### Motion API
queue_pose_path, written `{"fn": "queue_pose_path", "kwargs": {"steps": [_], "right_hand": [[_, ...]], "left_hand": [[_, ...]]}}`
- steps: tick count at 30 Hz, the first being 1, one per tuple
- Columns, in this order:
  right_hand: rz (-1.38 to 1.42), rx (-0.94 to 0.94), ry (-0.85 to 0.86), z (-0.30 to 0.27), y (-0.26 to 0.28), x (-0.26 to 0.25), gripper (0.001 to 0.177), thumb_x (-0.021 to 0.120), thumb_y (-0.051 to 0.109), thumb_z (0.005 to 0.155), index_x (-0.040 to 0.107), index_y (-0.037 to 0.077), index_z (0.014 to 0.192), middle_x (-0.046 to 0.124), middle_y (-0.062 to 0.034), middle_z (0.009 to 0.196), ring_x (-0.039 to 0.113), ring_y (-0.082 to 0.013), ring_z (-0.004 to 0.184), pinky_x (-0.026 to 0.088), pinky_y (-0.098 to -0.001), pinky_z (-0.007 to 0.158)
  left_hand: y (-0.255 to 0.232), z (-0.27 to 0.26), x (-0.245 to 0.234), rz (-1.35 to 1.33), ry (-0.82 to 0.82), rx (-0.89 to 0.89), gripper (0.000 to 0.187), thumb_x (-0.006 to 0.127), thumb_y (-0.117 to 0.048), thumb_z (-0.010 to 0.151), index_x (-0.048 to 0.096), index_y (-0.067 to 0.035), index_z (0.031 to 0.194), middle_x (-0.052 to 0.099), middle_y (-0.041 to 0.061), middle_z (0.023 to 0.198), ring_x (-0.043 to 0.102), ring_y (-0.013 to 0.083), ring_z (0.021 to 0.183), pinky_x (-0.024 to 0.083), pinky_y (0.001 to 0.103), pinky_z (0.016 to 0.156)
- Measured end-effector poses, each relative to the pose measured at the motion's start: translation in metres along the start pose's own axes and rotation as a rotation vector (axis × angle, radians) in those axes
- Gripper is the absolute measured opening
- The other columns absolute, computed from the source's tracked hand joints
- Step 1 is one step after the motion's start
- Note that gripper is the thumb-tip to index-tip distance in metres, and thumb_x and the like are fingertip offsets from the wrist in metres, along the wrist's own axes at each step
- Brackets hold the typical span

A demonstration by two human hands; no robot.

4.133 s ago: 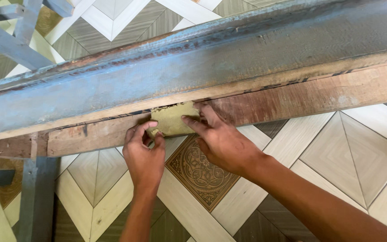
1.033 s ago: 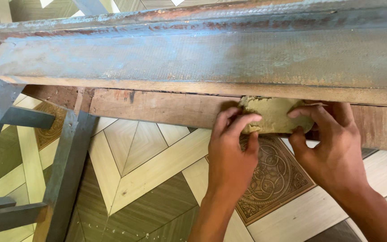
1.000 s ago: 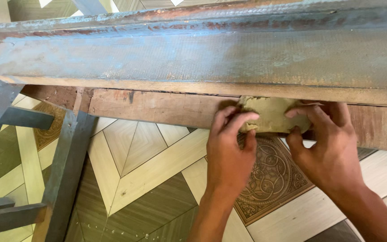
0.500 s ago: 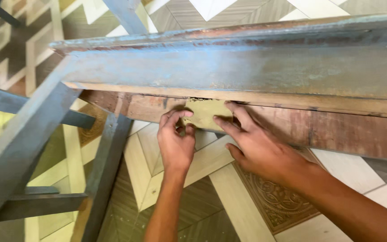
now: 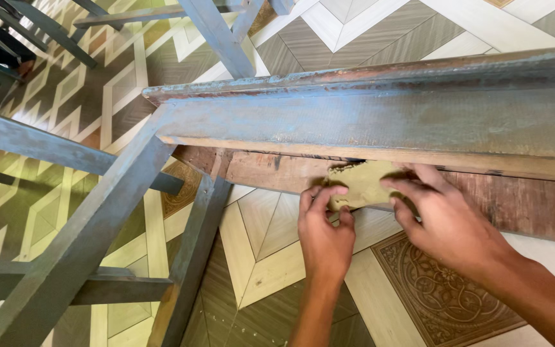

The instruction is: The person uses a sanding block to smooth the surface of a wooden chair frame. They systematically rub the sandpaper along the legs and crossbars of the chair, focusing on removing old paint and smoothing the wood grain.

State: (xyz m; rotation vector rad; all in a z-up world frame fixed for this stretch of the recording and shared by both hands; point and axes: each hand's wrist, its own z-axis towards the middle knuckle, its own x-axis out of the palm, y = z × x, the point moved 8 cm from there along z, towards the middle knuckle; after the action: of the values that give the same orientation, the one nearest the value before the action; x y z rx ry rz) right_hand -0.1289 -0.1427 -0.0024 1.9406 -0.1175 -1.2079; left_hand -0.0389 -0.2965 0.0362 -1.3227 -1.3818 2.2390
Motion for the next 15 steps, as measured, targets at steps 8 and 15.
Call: {"fn": "queue_pose_path", "kwargs": {"steps": [8, 15], "right_hand": [[0.037, -0.004, -0.441, -0.031, -0.041, -0.037, 0.025, 0.064, 0.016, 0.089, 0.079, 0.013, 0.109, 0.07, -0.0062, 0.123, 0.074, -0.0269, 0.093, 0.06, -0.0406, 0.088], [0.14, -0.056, -0.389, -0.03, -0.03, -0.028, 0.03, 0.062, 0.014, 0.088, 0.074, 0.009, 0.115, 0.065, -0.0105, 0.131, 0.075, -0.0268, 0.085, 0.062, -0.038, 0.082]], "left_hand": [[-0.028, -0.033, 0.033, 0.016, 0.065, 0.117, 0.035, 0.076, -0.001, 0.08, 0.073, -0.011, 0.113, 0.062, 0.014, 0.123, 0.067, 0.032, 0.106, 0.055, 0.039, 0.089], [-0.018, -0.016, 0.029, 0.023, -0.038, 0.192, 0.034, 0.072, 0.006, 0.078, 0.074, -0.011, 0.107, 0.064, 0.013, 0.122, 0.068, 0.0302, 0.108, 0.059, 0.036, 0.089]]}}
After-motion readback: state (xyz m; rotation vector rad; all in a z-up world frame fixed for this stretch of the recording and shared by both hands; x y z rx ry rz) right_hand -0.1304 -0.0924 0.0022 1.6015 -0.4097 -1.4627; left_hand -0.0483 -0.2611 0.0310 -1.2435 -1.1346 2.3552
